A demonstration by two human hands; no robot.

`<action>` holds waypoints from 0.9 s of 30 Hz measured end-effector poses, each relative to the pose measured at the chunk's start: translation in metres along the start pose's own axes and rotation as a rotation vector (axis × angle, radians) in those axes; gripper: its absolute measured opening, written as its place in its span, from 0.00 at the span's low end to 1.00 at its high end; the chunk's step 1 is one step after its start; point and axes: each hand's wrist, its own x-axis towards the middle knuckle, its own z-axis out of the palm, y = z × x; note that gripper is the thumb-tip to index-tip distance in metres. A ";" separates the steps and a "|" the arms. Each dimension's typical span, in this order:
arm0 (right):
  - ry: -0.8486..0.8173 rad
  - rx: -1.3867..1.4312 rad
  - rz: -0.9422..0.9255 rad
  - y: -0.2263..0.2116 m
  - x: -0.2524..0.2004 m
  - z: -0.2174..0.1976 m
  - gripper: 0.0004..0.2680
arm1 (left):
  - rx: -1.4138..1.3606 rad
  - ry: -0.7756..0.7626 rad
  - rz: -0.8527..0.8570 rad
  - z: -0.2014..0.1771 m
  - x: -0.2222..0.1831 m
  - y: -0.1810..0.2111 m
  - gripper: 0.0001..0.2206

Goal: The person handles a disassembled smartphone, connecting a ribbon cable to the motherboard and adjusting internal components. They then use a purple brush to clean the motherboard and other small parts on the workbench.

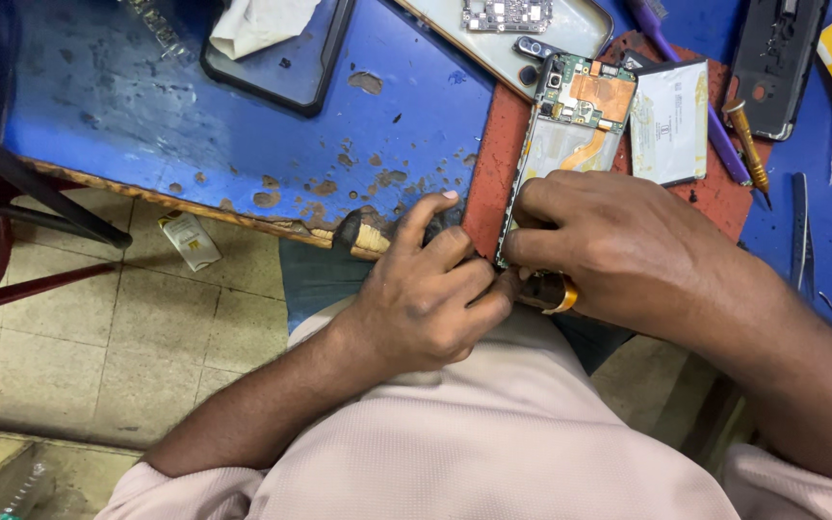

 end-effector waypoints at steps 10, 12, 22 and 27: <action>0.013 -0.029 0.045 -0.007 0.006 0.004 0.06 | -0.008 -0.022 -0.012 0.000 0.002 0.001 0.03; 0.003 -0.020 0.060 -0.004 0.002 0.007 0.06 | -0.009 -0.018 -0.016 0.001 0.002 0.001 0.03; 0.201 0.340 0.186 0.009 -0.031 -0.010 0.09 | 0.004 -0.026 -0.019 0.000 0.001 0.003 0.07; 0.581 0.594 0.209 0.024 -0.069 -0.001 0.04 | -0.015 -0.045 -0.024 -0.002 0.002 0.005 0.12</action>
